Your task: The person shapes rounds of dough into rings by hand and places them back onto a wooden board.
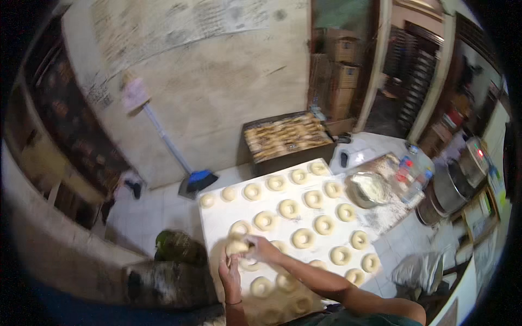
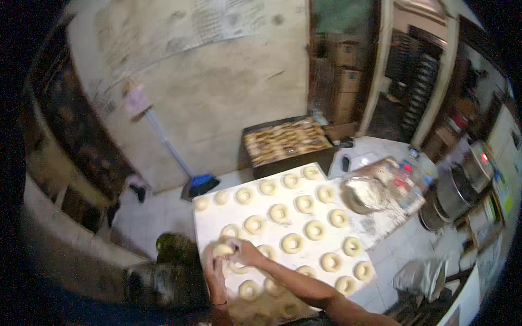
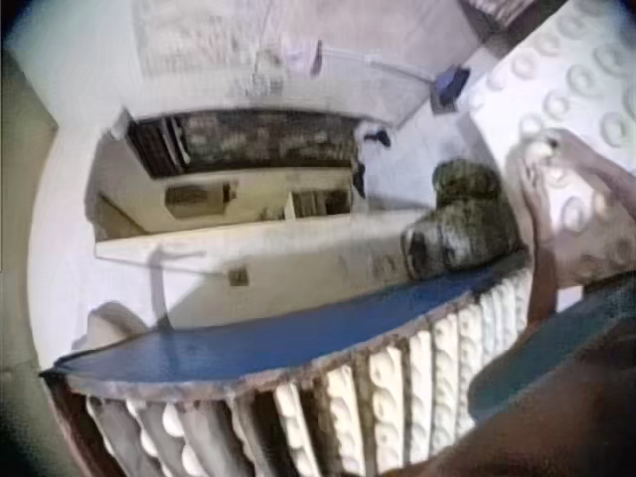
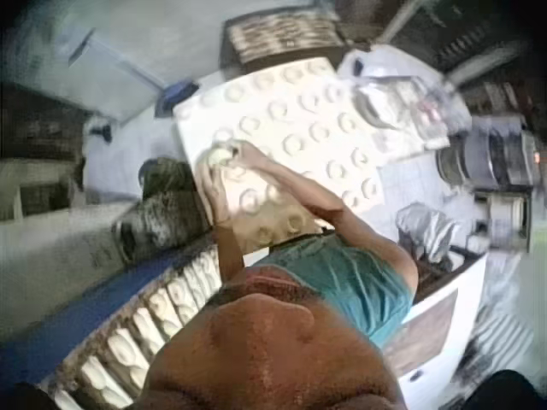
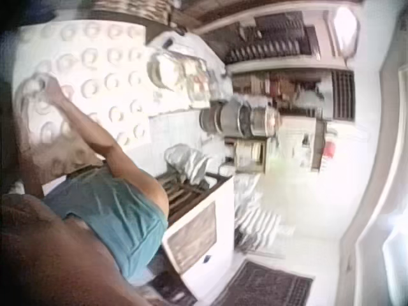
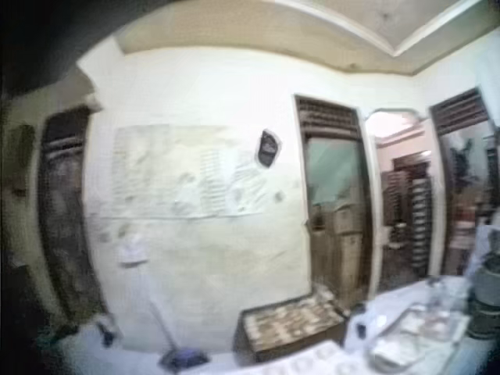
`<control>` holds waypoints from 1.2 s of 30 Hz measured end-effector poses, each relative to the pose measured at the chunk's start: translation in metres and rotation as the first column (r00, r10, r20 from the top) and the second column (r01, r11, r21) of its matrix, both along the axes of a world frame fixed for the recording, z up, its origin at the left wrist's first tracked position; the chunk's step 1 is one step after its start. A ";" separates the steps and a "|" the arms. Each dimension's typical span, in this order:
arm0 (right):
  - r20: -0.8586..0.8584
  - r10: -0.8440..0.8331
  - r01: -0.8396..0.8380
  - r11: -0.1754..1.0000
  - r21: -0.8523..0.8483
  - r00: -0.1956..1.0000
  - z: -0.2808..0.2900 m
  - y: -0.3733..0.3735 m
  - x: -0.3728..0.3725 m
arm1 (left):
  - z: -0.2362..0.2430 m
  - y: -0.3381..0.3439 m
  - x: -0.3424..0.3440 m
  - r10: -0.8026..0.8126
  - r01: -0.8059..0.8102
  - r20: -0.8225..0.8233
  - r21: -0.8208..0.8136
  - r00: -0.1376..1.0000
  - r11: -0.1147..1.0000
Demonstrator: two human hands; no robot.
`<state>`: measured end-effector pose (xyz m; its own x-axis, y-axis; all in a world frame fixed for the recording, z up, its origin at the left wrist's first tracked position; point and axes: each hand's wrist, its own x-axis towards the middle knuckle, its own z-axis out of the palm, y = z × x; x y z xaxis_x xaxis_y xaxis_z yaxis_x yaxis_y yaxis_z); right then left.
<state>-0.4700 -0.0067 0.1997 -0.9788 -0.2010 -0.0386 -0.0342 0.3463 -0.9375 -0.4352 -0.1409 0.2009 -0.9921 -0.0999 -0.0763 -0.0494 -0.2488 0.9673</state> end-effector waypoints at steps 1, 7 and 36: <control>0.129 -0.038 0.043 0.999 -0.033 0.991 0.011 0.015 0.019 | -0.010 0.010 0.004 -0.115 0.113 -0.071 -0.035 0.991 0.993; -0.109 -0.416 0.413 0.910 -0.042 0.903 0.015 0.111 0.156 | 0.002 0.116 0.082 -0.415 0.296 -0.220 -0.426 0.883 0.855; 0.262 -0.435 0.218 -0.151 -0.964 0.862 0.009 0.289 0.477 | 0.039 0.320 0.310 -0.921 0.470 0.072 0.843 0.382 0.261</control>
